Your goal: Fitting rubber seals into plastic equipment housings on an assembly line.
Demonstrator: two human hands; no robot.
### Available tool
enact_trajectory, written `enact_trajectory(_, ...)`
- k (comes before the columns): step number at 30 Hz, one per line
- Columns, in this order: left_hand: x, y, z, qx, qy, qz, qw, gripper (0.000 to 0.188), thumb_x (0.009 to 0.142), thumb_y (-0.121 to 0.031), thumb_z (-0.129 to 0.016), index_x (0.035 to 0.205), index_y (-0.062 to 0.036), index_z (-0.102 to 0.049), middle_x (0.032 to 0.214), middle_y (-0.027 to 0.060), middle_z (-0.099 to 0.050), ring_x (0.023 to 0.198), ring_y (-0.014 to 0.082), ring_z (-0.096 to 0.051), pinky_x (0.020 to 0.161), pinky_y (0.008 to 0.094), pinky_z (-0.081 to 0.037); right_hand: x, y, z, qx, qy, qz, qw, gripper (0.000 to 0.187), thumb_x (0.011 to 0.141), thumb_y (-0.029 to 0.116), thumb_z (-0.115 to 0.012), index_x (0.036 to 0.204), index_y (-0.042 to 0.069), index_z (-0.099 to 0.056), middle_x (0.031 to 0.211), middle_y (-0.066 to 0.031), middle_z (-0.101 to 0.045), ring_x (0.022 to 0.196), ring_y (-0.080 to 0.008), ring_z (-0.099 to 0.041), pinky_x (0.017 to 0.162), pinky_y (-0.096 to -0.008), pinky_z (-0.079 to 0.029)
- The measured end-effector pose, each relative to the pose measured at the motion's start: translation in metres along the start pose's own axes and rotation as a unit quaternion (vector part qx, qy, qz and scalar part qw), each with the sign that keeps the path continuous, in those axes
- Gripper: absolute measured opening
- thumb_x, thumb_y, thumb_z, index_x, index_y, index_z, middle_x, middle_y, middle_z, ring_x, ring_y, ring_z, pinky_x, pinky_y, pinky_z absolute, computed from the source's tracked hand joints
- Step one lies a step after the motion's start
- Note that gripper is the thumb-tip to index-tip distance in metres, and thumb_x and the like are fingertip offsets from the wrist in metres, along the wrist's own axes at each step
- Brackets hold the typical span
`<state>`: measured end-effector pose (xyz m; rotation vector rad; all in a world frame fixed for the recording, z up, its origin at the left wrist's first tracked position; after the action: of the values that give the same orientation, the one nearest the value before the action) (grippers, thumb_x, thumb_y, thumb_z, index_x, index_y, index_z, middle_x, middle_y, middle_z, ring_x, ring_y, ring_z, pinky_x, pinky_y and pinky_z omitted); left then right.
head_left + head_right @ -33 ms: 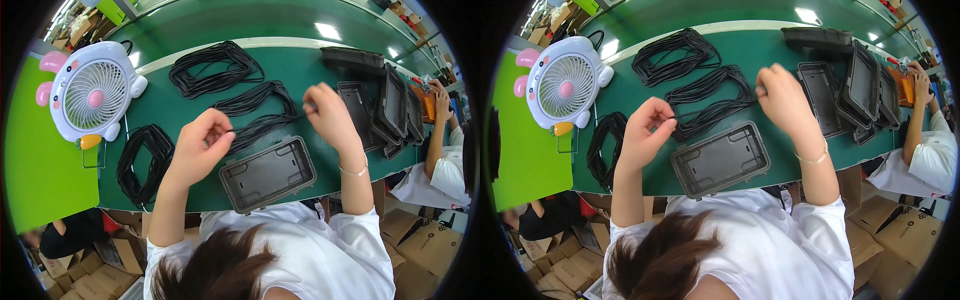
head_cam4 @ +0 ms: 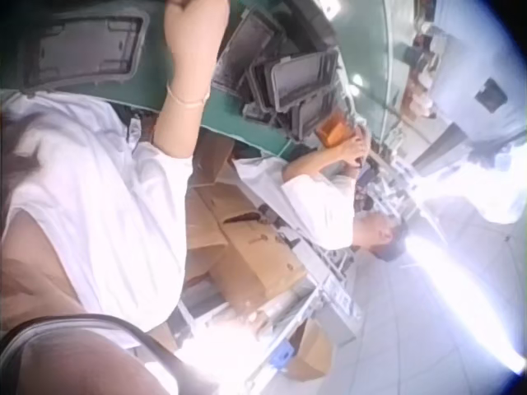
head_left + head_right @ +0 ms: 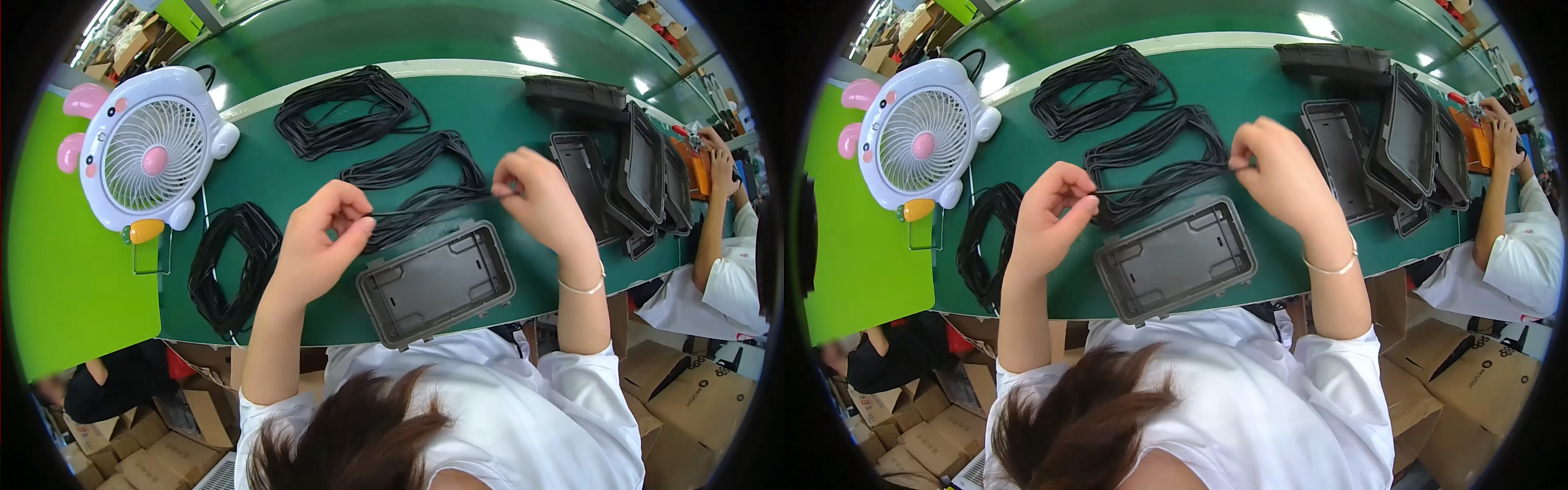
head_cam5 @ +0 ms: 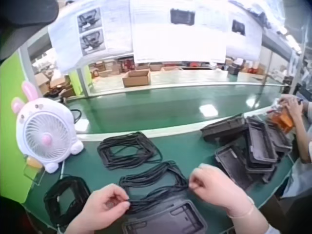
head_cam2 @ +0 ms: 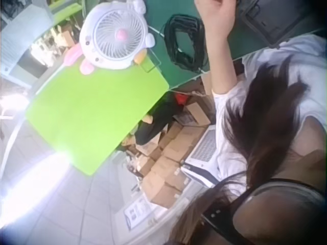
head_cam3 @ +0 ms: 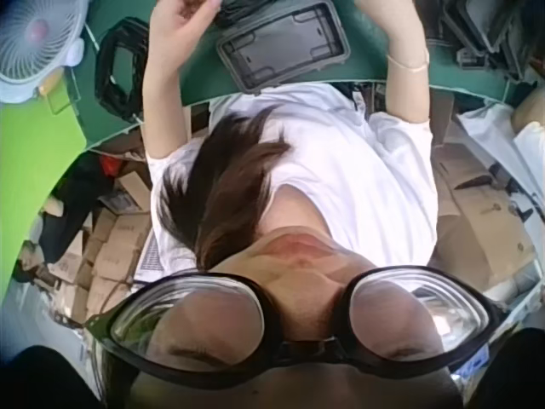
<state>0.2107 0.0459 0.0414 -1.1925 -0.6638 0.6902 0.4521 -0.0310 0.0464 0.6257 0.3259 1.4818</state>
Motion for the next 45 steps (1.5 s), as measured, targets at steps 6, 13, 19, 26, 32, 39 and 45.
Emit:
enact_trajectory(6, -0.007, -0.002, 0.005, -0.121, -0.015, -0.061, 0.991, 0.021, 0.081, 0.005, -0.058, 0.101, 0.001, -0.054, 0.088, 0.0041, -0.056, 0.081, 0.0109, -0.057, 0.075, 0.0235, -0.046, -0.024, 0.044, 0.026, 0.129, -0.059, 0.128, 0.981, 0.018, 0.068, -0.01, -0.063, 0.079, 0.002, -0.055, 0.074, -0.0071, -0.053, 0.062, -0.0166, -0.053, 0.053, -0.0248, -0.043)
enact_trajectory(13, -0.026, -0.005, 0.012, -0.075, -0.108, -0.2, 0.971, 0.021, 0.081, 0.01, -0.054, 0.1, 0.0017, -0.051, 0.092, 0.0116, -0.057, 0.084, 0.0173, -0.057, 0.079, 0.0293, -0.047, -0.028, 0.047, 0.027, 0.05, -0.189, 0.189, 0.962, 0.021, 0.068, -0.012, -0.062, 0.083, 0.001, -0.059, 0.083, -0.0095, -0.057, 0.071, -0.0195, -0.057, 0.06, -0.0263, -0.047)
enact_trajectory(19, -0.066, -0.047, 0.005, -0.169, -0.097, -0.069, 0.978, 0.024, 0.082, 0.009, -0.049, 0.104, -0.0013, -0.045, 0.087, 0.0075, -0.052, 0.076, 0.0094, -0.052, 0.059, 0.019, -0.046, -0.073, 0.053, 0.047, 0.395, -0.139, 0.034, 0.907, 0.019, 0.071, -0.01, -0.061, 0.089, -0.002, -0.057, 0.079, -0.0022, -0.052, 0.065, -0.0065, -0.044, 0.058, -0.0188, -0.035)
enact_trajectory(26, -0.096, 0.016, -0.027, 0.017, -0.108, 0.096, 0.989, 0.027, 0.08, 0.001, -0.059, 0.103, 0.0, -0.047, 0.081, 0.0036, -0.05, 0.068, 0.0088, -0.047, 0.055, 0.0216, -0.041, -0.045, -0.004, -0.031, 0.271, -0.026, -0.127, 0.954, 0.009, 0.076, 0.0, -0.065, 0.078, 0.001, -0.056, 0.065, 0.0037, -0.048, 0.058, -0.003, -0.042, 0.051, -0.0166, -0.035)
enact_trajectory(32, -0.117, 0.019, -0.035, 0.006, -0.084, 0.197, 0.977, 0.012, 0.085, -0.007, -0.057, 0.088, 0.001, -0.05, 0.068, 0.0047, -0.05, 0.058, 0.0096, -0.046, 0.051, 0.0233, -0.039, -0.043, -0.003, -0.033, 0.261, -0.057, -0.166, 0.949, 0.008, 0.077, 0.0, -0.063, 0.078, 0.0, -0.056, 0.066, 0.0028, -0.047, 0.058, -0.0043, -0.04, 0.052, -0.0184, -0.035)
enact_trajectory(39, -0.125, 0.014, -0.042, 0.045, -0.018, 0.202, 0.978, 0.025, 0.085, -0.011, -0.058, 0.068, 0.0006, -0.044, 0.055, 0.0071, -0.044, 0.049, 0.0113, -0.036, 0.045, 0.0269, -0.031, -0.041, 0.003, -0.03, 0.203, -0.065, -0.125, 0.969, 0.008, 0.079, 0.001, -0.062, 0.079, -0.001, -0.055, 0.073, -0.0019, -0.051, 0.064, -0.0082, -0.045, 0.056, -0.0205, -0.038)
enact_trajectory(45, -0.126, 0.014, -0.04, -0.008, -0.032, 0.252, 0.967, 0.023, 0.085, -0.011, -0.059, 0.069, 0.0005, -0.047, 0.053, 0.0038, -0.045, 0.049, 0.009, -0.036, 0.045, 0.0257, -0.031, -0.043, -0.008, -0.041, 0.383, -0.016, -0.172, 0.907, 0.006, 0.084, 0.002, -0.059, 0.083, 0.002, -0.053, 0.076, 0.0045, -0.05, 0.068, -0.0017, -0.044, 0.061, -0.0154, -0.036)
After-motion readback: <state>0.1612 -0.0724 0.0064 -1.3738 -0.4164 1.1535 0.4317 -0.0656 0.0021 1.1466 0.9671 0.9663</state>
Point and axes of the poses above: each hand's wrist, its own x-axis towards the middle knuckle, its own z-axis out of the back of the hand, y = z × x, the point moved 4 cm from there along x, towards the middle knuckle
